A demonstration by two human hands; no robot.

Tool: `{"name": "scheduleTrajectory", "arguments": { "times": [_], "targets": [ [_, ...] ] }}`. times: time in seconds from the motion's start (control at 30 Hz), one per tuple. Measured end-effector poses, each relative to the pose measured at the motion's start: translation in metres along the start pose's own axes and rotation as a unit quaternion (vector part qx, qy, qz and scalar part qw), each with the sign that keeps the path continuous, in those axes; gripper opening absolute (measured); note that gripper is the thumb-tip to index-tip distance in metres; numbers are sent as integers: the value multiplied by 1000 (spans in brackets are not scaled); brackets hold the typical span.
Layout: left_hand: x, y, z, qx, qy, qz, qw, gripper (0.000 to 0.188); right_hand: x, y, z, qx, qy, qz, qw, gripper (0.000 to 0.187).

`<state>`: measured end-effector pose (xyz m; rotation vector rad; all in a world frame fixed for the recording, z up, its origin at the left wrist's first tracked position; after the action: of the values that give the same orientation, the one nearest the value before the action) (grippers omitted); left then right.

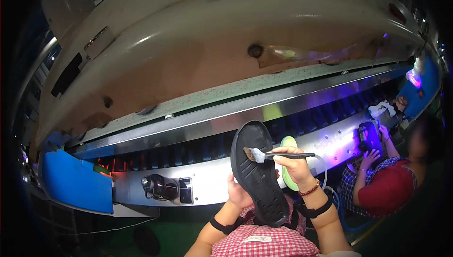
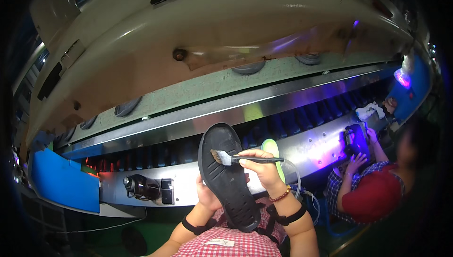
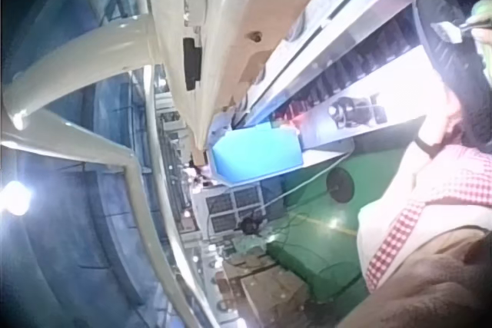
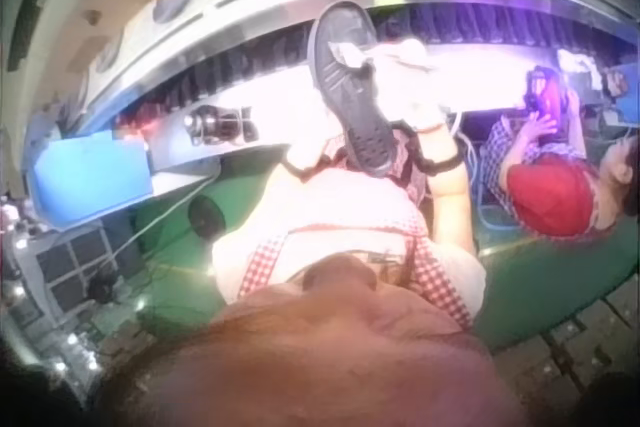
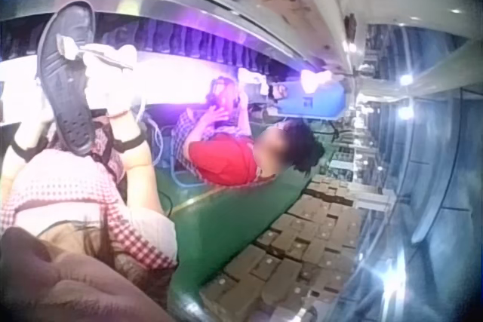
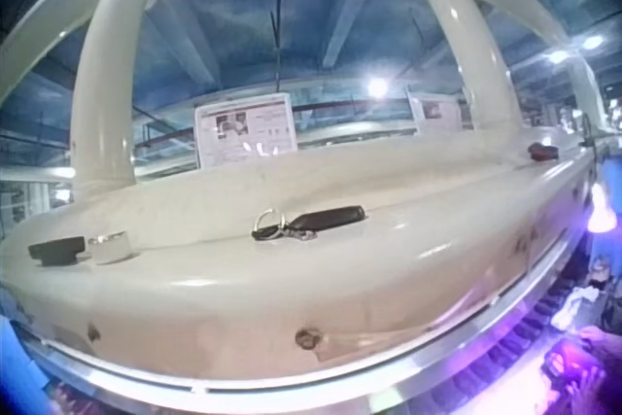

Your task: The worker applies a liquid substance to shoe soles using a brush and then places the treated soles onto a conveyor belt.

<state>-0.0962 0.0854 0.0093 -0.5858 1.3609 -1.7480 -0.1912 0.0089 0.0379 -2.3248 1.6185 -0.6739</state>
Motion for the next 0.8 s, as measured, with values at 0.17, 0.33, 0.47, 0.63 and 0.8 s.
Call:
{"name": "scheduleTrajectory", "arguments": {
  "times": [0.17, 0.33, 0.47, 0.63, 0.8],
  "targets": [
    [-1, 2, -1, 9, -3, -12, 1000, 104, 7, -2, 1, -9, 12, -4, 1000, 21],
    [-3, 12, -4, 10, 1, -17, 1000, 104, 12, -10, 1, -22, 9, -14, 1000, 21],
    [0, 11, -7, -10, 4, -15, 1000, 101, 16, -8, 5, -13, 14, 3, 1000, 21],
    [-3, 15, -9, -26, -6, 13, 1000, 96, 14, -13, 10, -26, 6, 11, 1000, 20],
    [-3, 38, -10, -29, -39, 76, 996, 87, 5, -27, 5, -229, 99, -19, 968, 17]
  ]
}}
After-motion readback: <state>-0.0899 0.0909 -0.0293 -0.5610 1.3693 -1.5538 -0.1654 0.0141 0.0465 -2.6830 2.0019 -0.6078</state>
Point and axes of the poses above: each hand's wrist, its own x-axis towards the middle knuckle, its own y-axis out of the back of the hand, z = x × y, the point moved 8 cm from there along x, towards the middle knuckle, and after that the axes turned 15 degrees about y, right-handed, at the moved point
